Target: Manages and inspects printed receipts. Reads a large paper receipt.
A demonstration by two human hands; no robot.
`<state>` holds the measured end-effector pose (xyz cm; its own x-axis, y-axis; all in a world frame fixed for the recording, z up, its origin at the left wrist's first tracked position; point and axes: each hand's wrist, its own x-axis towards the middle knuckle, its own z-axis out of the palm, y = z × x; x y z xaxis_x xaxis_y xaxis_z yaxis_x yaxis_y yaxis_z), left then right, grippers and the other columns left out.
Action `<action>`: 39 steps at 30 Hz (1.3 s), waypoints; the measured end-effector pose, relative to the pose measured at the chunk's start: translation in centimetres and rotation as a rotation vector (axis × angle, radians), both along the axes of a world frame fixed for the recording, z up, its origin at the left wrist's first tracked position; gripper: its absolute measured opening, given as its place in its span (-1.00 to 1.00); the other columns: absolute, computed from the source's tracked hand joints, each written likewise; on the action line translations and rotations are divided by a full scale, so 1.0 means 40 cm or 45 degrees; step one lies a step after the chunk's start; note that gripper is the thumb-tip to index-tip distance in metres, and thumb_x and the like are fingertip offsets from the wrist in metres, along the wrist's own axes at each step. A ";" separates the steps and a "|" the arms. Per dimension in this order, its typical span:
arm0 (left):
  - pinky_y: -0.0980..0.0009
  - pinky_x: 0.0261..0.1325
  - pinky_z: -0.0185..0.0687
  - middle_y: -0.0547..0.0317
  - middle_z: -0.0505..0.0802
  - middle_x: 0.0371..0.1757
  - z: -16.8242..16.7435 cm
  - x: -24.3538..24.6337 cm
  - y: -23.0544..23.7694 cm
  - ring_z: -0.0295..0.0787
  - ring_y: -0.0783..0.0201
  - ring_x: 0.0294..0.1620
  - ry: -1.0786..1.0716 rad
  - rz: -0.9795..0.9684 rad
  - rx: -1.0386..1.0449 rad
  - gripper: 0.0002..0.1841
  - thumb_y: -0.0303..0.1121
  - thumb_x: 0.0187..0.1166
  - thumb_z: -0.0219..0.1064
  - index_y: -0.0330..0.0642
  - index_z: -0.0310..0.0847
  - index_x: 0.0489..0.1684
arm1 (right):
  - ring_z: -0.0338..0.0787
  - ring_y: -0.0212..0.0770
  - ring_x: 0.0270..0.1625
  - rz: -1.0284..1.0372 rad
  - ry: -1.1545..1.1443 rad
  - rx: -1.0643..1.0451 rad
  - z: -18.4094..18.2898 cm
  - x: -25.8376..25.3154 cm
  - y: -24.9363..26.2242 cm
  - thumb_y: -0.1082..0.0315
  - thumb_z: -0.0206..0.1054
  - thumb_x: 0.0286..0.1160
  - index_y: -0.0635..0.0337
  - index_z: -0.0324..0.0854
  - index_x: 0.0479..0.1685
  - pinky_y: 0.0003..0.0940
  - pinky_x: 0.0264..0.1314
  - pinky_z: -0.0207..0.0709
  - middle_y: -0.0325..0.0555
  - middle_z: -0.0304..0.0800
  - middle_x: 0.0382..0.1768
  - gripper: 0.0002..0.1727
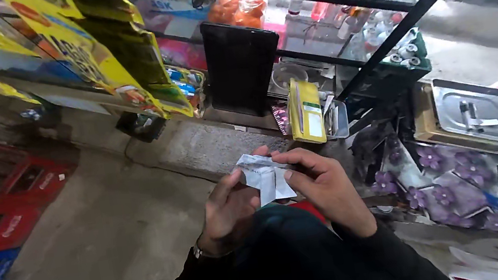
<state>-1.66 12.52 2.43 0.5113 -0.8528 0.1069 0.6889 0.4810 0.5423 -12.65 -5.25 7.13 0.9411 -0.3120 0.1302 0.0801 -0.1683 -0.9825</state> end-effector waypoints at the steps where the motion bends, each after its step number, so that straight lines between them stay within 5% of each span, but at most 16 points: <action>1: -0.15 0.26 0.71 -0.30 0.64 0.50 0.001 0.000 0.005 0.71 -0.14 0.36 -0.024 0.003 0.024 -0.35 0.00 0.78 -0.12 -0.21 0.32 0.74 | 0.86 -0.16 0.02 0.002 -0.001 -0.004 -0.002 -0.001 0.002 0.52 0.28 0.60 0.28 0.76 0.25 -0.28 0.05 0.84 -0.02 0.84 0.12 -0.68; 4: 0.01 0.16 0.81 -0.28 0.75 0.34 0.001 -0.005 0.017 0.82 -0.03 0.19 -0.146 0.116 0.171 -0.40 -0.08 0.86 -0.20 -0.34 0.39 0.64 | 0.86 -0.18 0.02 0.005 0.009 -0.041 -0.007 -0.003 0.005 0.51 0.27 0.61 0.26 0.77 0.25 -0.30 0.04 0.83 -0.04 0.84 0.12 -0.69; 6: 0.15 0.07 0.85 -0.11 0.87 0.08 0.007 -0.009 0.018 0.89 0.13 0.00 -0.240 0.288 0.314 -0.58 -0.20 0.86 -0.05 -0.35 0.61 0.25 | 0.85 -0.21 -0.01 -0.010 0.023 -0.067 -0.011 -0.003 0.005 0.50 0.26 0.60 0.22 0.78 0.23 -0.32 0.01 0.81 -0.09 0.85 0.10 -0.69; 9: 0.21 -0.06 0.87 -0.02 0.88 -0.17 0.008 -0.003 0.023 0.87 0.22 -0.23 -0.399 0.380 0.392 -0.80 -0.45 0.75 0.16 -0.37 0.70 0.01 | 0.84 -0.21 -0.02 -0.020 0.030 -0.058 -0.017 -0.004 0.002 0.50 0.26 0.59 0.22 0.78 0.21 -0.32 0.00 0.80 -0.09 0.85 0.08 -0.69; 14: 0.22 -0.19 0.91 -0.17 0.89 -0.06 0.019 -0.001 0.028 0.88 0.13 -0.29 -0.591 0.392 0.479 -0.67 -0.56 0.65 0.31 -0.46 0.63 0.33 | 0.87 -0.15 -0.07 -0.018 0.026 0.055 -0.021 -0.001 0.005 0.49 0.29 0.62 0.27 0.78 0.17 -0.25 0.01 0.81 -0.01 0.89 -0.02 -0.74; 22: 0.22 -0.47 0.90 -0.16 0.89 -0.22 0.044 -0.003 0.022 0.89 0.09 -0.47 -0.482 0.348 0.610 -0.67 -0.53 0.60 0.39 -0.45 0.61 0.28 | 0.87 -0.14 -0.25 -0.118 0.114 0.153 -0.019 0.006 0.002 0.43 0.35 0.62 0.21 0.77 0.19 -0.27 -0.21 0.82 0.03 0.89 -0.15 -0.75; 25: 0.20 -0.51 0.90 -0.21 0.87 -0.14 0.045 0.003 0.018 0.89 0.03 -0.45 -0.467 0.336 0.639 -0.38 -0.54 0.57 0.42 -0.16 0.37 0.67 | 0.88 -0.12 -0.28 -0.151 0.137 0.171 -0.018 0.012 -0.002 0.42 0.38 0.60 0.18 0.74 0.25 -0.26 -0.27 0.84 0.03 0.89 -0.14 -0.71; 27: 0.19 -0.55 0.88 -0.20 0.85 -0.18 0.041 0.007 0.015 0.87 0.02 -0.47 -0.485 0.362 0.656 -0.28 -0.54 0.55 0.44 -0.03 0.29 0.76 | 0.88 -0.12 -0.21 -0.166 0.132 0.137 -0.021 0.015 -0.009 0.42 0.38 0.60 0.16 0.75 0.26 -0.24 -0.17 0.84 0.02 0.89 -0.11 -0.70; 32: 0.22 -0.55 0.88 -0.14 0.87 -0.23 0.039 0.002 0.006 0.87 0.07 -0.49 -0.573 0.433 0.694 -0.66 -0.49 0.58 0.44 -0.36 0.63 0.29 | 0.88 -0.16 -0.19 -0.160 0.148 0.026 -0.013 0.021 -0.031 0.40 0.38 0.61 0.11 0.79 0.22 -0.27 -0.15 0.83 -0.06 0.91 -0.09 -0.73; 36: 0.22 -0.56 0.87 -0.15 0.88 -0.20 0.038 0.001 -0.007 0.88 0.07 -0.47 -0.524 0.455 0.717 -0.73 -0.47 0.64 0.37 -0.39 0.65 0.22 | 0.87 -0.17 -0.16 -0.116 0.133 -0.025 -0.007 0.023 -0.048 0.41 0.37 0.63 0.09 0.81 0.23 -0.27 -0.11 0.83 -0.10 0.90 -0.03 -0.72; 39: 0.19 -0.53 0.88 -0.21 0.87 -0.16 0.037 0.003 -0.011 0.89 0.03 -0.44 -0.462 0.464 0.713 -0.62 -0.52 0.61 0.39 -0.32 0.57 0.39 | 0.85 -0.23 -0.19 -0.093 0.134 -0.084 -0.005 0.024 -0.057 0.39 0.35 0.64 0.06 0.82 0.23 -0.30 -0.14 0.81 -0.17 0.88 -0.02 -0.72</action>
<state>-1.54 12.08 3.91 0.7863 -0.6129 -0.0774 0.2712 0.2300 0.9346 -11.68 -7.51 6.94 0.9259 -0.3739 0.0548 -0.0373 -0.2347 -0.9713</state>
